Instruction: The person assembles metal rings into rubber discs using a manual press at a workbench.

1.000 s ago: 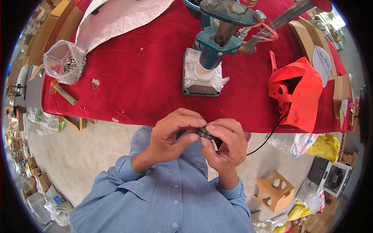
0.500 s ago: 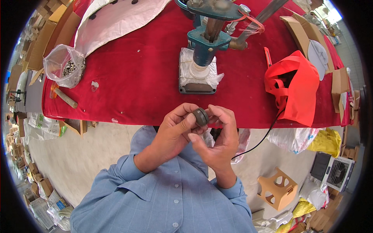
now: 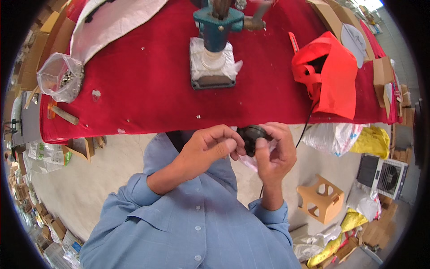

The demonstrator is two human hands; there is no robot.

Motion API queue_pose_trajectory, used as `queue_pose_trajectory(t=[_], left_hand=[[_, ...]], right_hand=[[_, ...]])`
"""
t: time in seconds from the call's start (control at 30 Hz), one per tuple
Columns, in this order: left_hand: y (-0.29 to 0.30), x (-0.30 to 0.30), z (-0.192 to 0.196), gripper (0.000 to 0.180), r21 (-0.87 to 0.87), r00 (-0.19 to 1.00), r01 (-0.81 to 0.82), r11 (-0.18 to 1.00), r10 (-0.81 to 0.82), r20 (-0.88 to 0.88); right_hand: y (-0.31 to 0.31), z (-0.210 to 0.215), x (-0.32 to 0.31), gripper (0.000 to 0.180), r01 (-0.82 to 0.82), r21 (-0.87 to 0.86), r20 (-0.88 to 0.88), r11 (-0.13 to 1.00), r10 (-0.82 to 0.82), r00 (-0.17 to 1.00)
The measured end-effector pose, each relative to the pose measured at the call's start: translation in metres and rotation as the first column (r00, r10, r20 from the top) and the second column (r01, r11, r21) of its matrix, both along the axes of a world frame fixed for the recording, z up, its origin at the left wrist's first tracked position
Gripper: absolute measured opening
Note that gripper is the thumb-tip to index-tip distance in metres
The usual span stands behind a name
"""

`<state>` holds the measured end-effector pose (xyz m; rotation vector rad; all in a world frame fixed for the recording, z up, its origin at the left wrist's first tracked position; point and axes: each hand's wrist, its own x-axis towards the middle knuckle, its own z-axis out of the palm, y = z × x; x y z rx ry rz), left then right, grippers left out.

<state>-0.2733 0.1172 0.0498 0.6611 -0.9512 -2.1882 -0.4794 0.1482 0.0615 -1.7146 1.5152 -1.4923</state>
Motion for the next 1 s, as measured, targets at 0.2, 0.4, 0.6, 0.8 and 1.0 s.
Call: queue_pose_trajectory(t=[0.2, 0.4, 0.6, 0.8, 1.0], left_hand=[[0.043, -0.021, 0.073, 0.032, -0.816, 0.965, 0.158, 0.556, -0.261, 0.009], [0.095, -0.031, 0.143, 0.043, -0.87, 0.874, -0.108, 0.48, -0.371, -0.313], [0.109, -0.014, 0.155, 0.024, -0.863, 0.844, -0.387, 0.324, -0.253, -0.473], [0.1, 0.029, 0.165, 0.022, -0.871, 0.853, -0.489, 0.048, -0.184, -0.489], [0.07, 0.115, 0.135, 0.028, -0.903, 0.888, -0.416, -0.11, 0.164, -0.43]], right_hand=[[0.038, -0.024, -0.068, 0.029, 0.186, 0.302, -0.548, 0.935, 0.011, 0.837], [0.03, 0.012, -0.056, 0.024, 0.236, 0.245, -0.537, 0.94, -0.071, 0.841], [0.004, 0.036, 0.022, 0.025, -0.076, 0.149, -0.564, 0.986, 0.148, 0.812], [-0.021, 0.05, 0.102, 0.024, -0.333, 0.054, -0.657, 0.942, 0.284, 0.698], [-0.053, 0.051, 0.174, 0.023, -0.537, 0.086, -0.667, 0.839, 0.449, 0.595]])
